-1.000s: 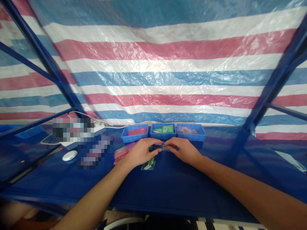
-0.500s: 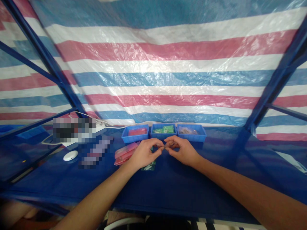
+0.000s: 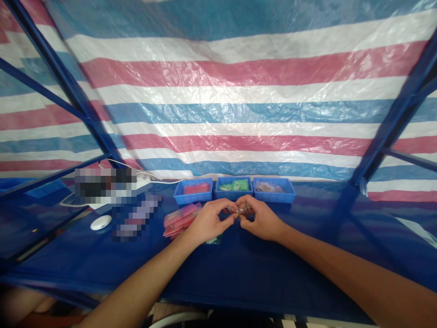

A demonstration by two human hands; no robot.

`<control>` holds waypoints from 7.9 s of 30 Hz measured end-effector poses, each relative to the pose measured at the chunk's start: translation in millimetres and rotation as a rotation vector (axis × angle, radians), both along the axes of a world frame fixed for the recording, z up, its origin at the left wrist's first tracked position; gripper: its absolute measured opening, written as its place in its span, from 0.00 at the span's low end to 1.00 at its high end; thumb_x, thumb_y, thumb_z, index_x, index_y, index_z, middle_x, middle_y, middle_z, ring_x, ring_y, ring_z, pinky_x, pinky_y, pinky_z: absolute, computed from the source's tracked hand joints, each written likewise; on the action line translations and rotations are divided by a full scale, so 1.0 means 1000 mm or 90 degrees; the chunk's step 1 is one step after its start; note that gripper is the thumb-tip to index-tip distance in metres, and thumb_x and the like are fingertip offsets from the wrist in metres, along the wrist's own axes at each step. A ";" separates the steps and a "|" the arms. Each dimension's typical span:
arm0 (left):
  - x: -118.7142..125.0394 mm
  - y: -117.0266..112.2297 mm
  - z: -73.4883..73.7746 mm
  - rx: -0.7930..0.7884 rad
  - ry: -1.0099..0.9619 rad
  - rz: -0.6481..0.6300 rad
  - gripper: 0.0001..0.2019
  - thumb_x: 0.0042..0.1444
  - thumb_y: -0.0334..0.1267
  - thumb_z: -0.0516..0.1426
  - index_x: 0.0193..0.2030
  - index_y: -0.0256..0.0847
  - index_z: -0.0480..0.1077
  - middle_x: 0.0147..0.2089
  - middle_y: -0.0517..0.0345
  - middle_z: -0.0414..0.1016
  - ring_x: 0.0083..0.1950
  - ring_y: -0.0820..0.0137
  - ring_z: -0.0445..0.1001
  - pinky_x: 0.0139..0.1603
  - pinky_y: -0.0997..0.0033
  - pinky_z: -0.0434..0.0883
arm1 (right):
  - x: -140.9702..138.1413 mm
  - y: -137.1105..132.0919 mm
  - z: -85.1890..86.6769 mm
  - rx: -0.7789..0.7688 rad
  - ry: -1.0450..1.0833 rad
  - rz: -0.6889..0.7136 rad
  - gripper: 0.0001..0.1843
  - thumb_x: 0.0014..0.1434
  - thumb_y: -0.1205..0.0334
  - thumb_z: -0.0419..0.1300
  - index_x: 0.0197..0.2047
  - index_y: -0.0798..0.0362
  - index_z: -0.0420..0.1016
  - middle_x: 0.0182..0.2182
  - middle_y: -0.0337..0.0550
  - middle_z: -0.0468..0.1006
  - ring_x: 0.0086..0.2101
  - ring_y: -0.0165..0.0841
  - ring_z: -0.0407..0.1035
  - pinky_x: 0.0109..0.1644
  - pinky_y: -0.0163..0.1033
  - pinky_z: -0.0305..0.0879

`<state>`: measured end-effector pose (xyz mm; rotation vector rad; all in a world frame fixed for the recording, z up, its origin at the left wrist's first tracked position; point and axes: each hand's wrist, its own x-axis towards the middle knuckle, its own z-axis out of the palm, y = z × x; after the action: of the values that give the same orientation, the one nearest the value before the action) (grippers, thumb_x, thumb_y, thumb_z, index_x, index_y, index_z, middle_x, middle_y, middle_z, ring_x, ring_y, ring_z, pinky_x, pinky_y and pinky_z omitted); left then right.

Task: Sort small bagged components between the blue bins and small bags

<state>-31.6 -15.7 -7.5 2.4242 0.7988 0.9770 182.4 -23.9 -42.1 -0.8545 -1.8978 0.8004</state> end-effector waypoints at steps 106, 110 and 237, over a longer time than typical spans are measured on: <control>0.005 0.000 -0.004 -0.118 -0.090 0.081 0.15 0.65 0.35 0.58 0.58 0.43 0.70 0.44 0.56 0.80 0.39 0.71 0.79 0.41 0.72 0.75 | 0.072 0.051 0.021 0.349 -0.193 -0.413 0.11 0.68 0.55 0.58 0.47 0.49 0.79 0.41 0.48 0.83 0.44 0.46 0.74 0.51 0.51 0.71; 0.003 -0.004 0.000 -0.035 -0.035 0.061 0.13 0.67 0.35 0.56 0.57 0.43 0.72 0.44 0.56 0.79 0.40 0.71 0.78 0.42 0.72 0.75 | 0.099 0.069 0.020 0.357 -0.313 -0.456 0.11 0.67 0.55 0.58 0.41 0.50 0.80 0.39 0.48 0.84 0.45 0.47 0.74 0.54 0.51 0.69; 0.003 -0.002 -0.004 -0.047 -0.022 0.030 0.11 0.65 0.45 0.61 0.48 0.42 0.75 0.48 0.52 0.76 0.45 0.66 0.77 0.45 0.69 0.76 | 0.006 0.011 -0.006 0.071 0.056 -0.054 0.09 0.63 0.57 0.66 0.46 0.47 0.77 0.45 0.47 0.73 0.42 0.39 0.75 0.42 0.44 0.79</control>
<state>-28.8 -17.4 -11.9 2.3303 0.8673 0.9869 188.7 -13.1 -48.4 -0.8121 -1.7994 0.6633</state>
